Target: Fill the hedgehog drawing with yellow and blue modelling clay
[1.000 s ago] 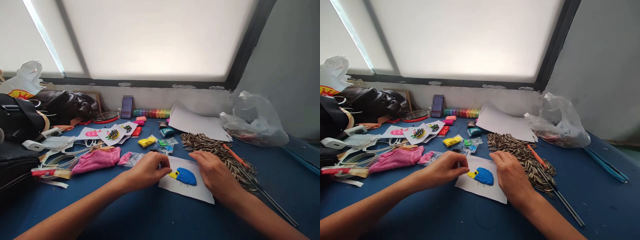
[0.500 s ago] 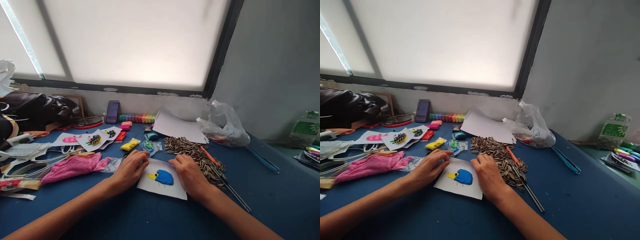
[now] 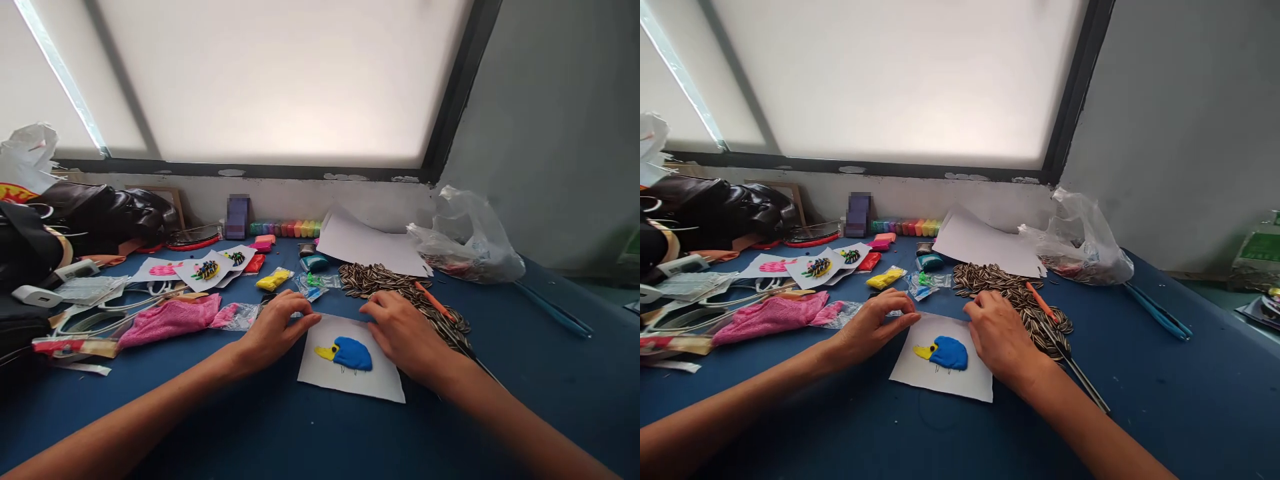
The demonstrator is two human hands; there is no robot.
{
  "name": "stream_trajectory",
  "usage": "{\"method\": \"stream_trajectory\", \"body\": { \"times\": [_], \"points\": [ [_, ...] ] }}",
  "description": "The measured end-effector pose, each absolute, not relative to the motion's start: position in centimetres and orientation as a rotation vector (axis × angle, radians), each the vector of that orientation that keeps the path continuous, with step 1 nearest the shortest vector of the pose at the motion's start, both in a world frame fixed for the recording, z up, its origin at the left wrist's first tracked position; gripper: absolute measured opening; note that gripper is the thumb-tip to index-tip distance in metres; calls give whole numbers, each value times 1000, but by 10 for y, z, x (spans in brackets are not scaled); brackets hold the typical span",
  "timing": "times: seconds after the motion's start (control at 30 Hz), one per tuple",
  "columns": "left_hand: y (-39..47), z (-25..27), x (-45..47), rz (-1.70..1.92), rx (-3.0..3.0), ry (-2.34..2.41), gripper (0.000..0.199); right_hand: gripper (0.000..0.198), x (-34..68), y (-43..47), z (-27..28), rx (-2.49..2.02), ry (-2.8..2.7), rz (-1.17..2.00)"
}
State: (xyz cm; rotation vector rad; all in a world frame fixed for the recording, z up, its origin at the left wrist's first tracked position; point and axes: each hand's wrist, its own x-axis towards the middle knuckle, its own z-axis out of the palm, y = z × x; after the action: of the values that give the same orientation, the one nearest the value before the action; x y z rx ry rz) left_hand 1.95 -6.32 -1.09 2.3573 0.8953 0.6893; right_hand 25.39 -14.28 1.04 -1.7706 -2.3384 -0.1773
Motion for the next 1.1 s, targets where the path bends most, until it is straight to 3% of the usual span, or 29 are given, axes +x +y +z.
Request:
{"method": "stream_trajectory", "body": {
  "times": [0.1, 0.27, 0.47, 0.63, 1.1],
  "points": [
    [-64, -11, 19, 692, 2350, 901, 25, 21, 253, -142, 9, -1736, -2297, -210],
    [-66, -11, 18, 707, 2274, 853, 9, 19, 247, -143, 7, -1644, -2285, -212],
    [-65, -9, 19, 769, 2246, 801, 21, 21, 240, -146, 8, -1504, -2280, -195],
    [-64, -14, 20, 864, 2487, 687, 13, 27, 234, -149, 6, -1361, -2304, -146],
    [-68, -34, 24, 715, 2584, 758, 15, 43, 228, -171, -17, -1176, -2222, -214]
  ]
}}
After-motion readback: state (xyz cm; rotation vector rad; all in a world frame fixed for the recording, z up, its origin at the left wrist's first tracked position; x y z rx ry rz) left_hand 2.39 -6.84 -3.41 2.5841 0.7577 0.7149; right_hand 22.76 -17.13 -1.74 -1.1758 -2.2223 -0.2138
